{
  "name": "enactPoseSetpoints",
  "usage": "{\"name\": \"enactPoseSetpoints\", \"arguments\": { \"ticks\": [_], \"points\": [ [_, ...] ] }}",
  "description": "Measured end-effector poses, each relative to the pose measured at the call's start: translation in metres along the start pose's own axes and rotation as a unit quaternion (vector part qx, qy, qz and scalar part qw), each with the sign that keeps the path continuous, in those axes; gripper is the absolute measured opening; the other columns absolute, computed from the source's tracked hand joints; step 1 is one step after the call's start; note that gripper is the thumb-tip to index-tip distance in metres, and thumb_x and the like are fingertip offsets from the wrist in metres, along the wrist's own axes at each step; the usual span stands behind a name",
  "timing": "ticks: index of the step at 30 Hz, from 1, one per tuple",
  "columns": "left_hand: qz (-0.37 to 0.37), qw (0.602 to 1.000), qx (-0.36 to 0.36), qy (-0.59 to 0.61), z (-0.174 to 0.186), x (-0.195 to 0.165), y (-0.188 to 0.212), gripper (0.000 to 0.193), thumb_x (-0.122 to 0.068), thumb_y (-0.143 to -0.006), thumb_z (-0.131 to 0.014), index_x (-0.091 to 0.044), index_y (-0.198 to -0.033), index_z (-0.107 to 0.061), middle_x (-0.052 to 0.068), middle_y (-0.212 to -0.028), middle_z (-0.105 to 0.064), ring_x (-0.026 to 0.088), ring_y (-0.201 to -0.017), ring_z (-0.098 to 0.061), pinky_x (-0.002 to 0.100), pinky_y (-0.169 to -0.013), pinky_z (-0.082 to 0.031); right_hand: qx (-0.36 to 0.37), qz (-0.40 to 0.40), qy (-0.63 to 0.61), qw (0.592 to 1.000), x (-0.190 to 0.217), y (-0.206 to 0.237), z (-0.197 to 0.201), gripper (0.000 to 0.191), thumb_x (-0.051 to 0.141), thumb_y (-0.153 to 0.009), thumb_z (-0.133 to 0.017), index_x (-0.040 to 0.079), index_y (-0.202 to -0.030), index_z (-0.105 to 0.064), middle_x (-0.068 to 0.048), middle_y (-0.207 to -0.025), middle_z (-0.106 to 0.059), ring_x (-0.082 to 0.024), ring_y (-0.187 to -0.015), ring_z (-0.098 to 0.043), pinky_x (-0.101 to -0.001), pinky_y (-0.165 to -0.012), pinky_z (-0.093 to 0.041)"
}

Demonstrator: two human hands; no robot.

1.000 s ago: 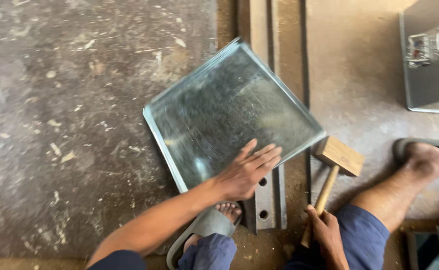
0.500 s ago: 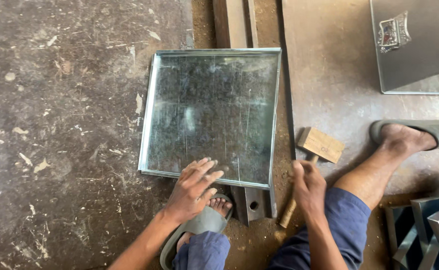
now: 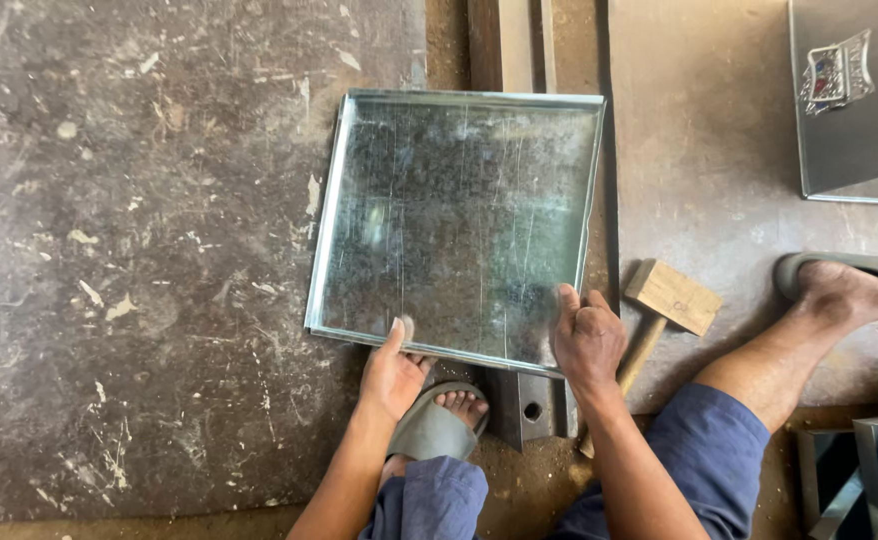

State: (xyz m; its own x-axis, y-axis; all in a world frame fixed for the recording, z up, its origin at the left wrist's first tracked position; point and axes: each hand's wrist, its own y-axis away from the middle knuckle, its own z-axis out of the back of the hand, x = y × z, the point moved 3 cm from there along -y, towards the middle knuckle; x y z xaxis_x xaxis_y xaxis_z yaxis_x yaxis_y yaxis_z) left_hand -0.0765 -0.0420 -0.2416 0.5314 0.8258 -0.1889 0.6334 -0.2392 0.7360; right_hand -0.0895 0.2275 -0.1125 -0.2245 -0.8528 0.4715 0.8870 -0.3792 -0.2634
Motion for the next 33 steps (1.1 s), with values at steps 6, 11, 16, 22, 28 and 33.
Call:
{"name": "enactPoseSetpoints", "arguments": {
  "ticks": [6,11,16,22,28,33],
  "points": [
    [-0.05,0.996,0.06,-0.045,-0.013,-0.005,0.011,0.026,-0.015,-0.092,-0.072,-0.006,-0.116,-0.069,0.005,-0.11,-0.07,0.02,-0.099,-0.065,0.038,-0.085,-0.051,0.011,0.029,-0.026,0.999,-0.026,0.012,-0.011,0.051,0.028,-0.106,-0.061,0.0,-0.064,-0.054,-0.015,-0.072,-0.056,-0.038,-0.058,-0.055,-0.0498,-0.055,-0.041],
    [-0.227,0.909,0.083,-0.34,-0.021,-0.024,0.085,0.021,-0.012,-0.092,-0.071,0.003,-0.107,-0.073,0.009,-0.1,-0.071,0.017,-0.09,-0.069,0.033,-0.079,-0.055,0.058,0.006,-0.042,0.997,-0.027,0.035,-0.033,0.039,0.023,-0.106,-0.056,0.005,-0.071,-0.062,-0.016,-0.064,-0.058,-0.036,-0.053,-0.058,-0.0487,-0.055,-0.044],
    [-0.357,0.762,0.095,-0.531,-0.082,-0.039,0.158,0.022,-0.013,-0.096,-0.076,0.002,-0.081,-0.072,0.007,-0.067,-0.065,0.02,-0.058,-0.064,0.036,-0.053,-0.05,0.065,0.007,-0.106,0.992,0.008,0.027,-0.045,0.045,0.022,-0.106,-0.059,0.001,-0.066,-0.054,-0.022,-0.064,-0.052,-0.042,-0.052,-0.05,-0.0492,-0.051,-0.039],
    [-0.444,0.627,0.085,-0.635,-0.124,-0.009,0.175,0.028,-0.025,-0.092,-0.077,-0.003,-0.109,-0.075,0.005,-0.092,-0.082,0.011,-0.081,-0.079,0.03,-0.069,-0.061,0.045,0.041,-0.114,0.992,0.026,-0.002,-0.047,0.045,0.024,-0.104,-0.062,0.002,-0.066,-0.054,-0.02,-0.061,-0.05,-0.041,-0.052,-0.049,-0.0476,-0.048,-0.036],
    [-0.317,0.697,0.262,-0.587,-0.103,0.045,0.108,0.04,-0.032,-0.106,-0.062,0.001,-0.127,-0.068,0.012,-0.126,-0.074,0.021,-0.119,-0.069,0.033,-0.102,-0.054,0.05,0.061,-0.167,0.983,0.02,0.0,-0.057,0.048,0.016,-0.105,-0.063,-0.001,-0.063,-0.047,-0.018,-0.06,-0.046,-0.036,-0.046,-0.044,-0.046,-0.048,-0.033],
    [-0.373,0.688,0.247,-0.571,-0.107,0.065,0.06,0.047,-0.026,-0.099,-0.064,0.007,-0.132,-0.057,0.022,-0.125,-0.063,0.034,-0.117,-0.061,0.044,-0.101,-0.048,0.027,0.058,-0.152,0.986,0.017,0.003,-0.053,0.047,0.013,-0.104,-0.066,-0.001,-0.062,-0.047,-0.018,-0.062,-0.047,-0.037,-0.048,-0.043,-0.0453,-0.047,-0.032]
  ]
}}
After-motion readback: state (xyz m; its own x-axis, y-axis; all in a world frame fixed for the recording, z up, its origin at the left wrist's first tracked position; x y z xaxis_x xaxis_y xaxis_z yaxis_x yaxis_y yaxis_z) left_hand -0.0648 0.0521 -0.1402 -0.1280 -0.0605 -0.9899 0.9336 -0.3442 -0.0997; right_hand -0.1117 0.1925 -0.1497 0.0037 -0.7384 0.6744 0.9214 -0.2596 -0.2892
